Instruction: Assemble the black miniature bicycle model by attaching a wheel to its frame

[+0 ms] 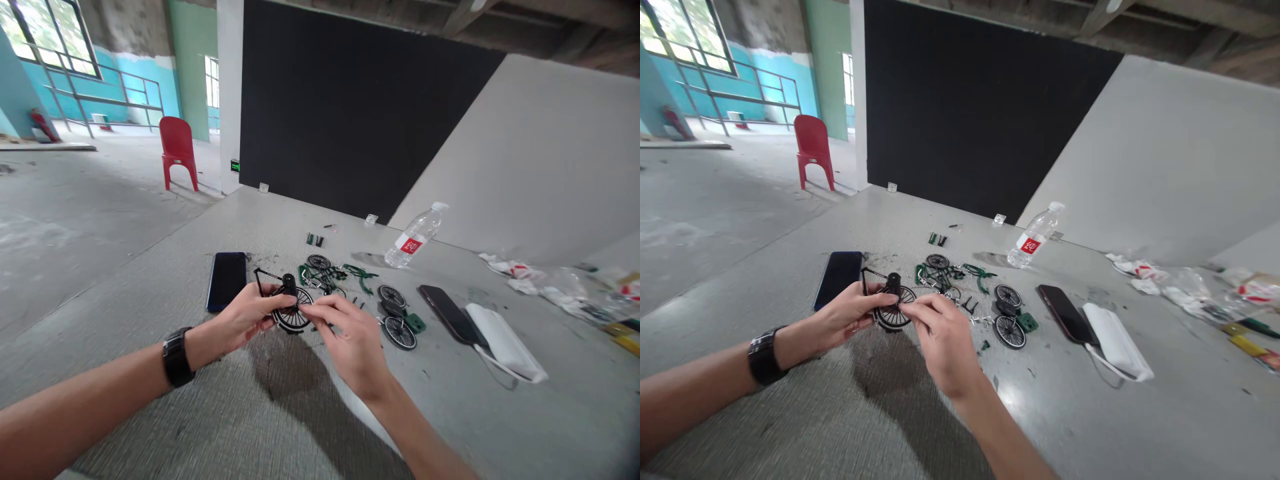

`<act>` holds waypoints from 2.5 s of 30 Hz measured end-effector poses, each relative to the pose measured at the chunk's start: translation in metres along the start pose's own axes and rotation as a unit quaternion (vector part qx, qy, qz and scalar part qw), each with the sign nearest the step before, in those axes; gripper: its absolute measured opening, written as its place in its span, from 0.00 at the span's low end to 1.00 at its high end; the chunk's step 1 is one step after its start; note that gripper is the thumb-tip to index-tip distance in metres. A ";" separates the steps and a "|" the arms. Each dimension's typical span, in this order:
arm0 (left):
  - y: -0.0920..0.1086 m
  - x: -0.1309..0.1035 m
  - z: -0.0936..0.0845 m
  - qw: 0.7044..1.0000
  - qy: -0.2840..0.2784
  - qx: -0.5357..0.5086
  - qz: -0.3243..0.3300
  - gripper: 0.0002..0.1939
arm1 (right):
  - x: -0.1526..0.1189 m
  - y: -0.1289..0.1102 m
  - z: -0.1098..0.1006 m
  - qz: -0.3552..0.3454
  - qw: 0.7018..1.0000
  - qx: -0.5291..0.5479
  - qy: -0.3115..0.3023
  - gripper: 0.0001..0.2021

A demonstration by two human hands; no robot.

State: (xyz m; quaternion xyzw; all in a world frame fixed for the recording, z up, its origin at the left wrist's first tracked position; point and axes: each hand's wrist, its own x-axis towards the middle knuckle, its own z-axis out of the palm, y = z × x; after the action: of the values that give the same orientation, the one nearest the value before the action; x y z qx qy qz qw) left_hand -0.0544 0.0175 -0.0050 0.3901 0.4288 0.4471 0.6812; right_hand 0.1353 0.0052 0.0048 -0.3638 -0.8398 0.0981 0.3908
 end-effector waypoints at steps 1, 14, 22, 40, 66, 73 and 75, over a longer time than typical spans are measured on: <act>0.000 -0.001 0.000 1.000 0.000 -0.002 -0.001 0.09 | 0.000 0.000 0.000 -0.001 1.000 0.001 0.002 0.11; -0.005 0.002 -0.002 1.000 -0.013 -0.005 0.004 0.09 | 0.002 0.001 -0.002 -0.009 1.000 0.009 -0.001 0.10; -0.005 0.002 -0.002 1.000 -0.010 0.020 0.009 0.08 | 0.004 0.000 -0.003 -0.006 1.000 0.000 -0.011 0.07; -0.011 0.001 0.002 0.998 -0.005 -0.046 0.032 0.08 | -0.006 -0.026 0.023 -0.004 1.000 -0.006 -0.011 0.04; -0.009 0.001 0.005 0.994 0.064 -0.077 0.031 0.11 | -0.008 -0.029 0.030 0.011 0.997 -0.049 0.054 0.04; -0.006 -0.003 0.008 0.994 0.070 -0.064 0.048 0.11 | -0.004 -0.030 0.033 0.152 0.986 0.014 0.059 0.05; -0.006 -0.004 0.009 0.994 0.079 -0.062 0.040 0.11 | -0.004 -0.029 0.034 0.166 0.984 0.008 0.071 0.06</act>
State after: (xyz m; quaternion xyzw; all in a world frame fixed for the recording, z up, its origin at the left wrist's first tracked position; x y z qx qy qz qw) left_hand -0.0450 0.0109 -0.0064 0.3276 0.4370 0.5291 0.6494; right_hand 0.0971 -0.0137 -0.0072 -0.5009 -0.7372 0.1426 0.4304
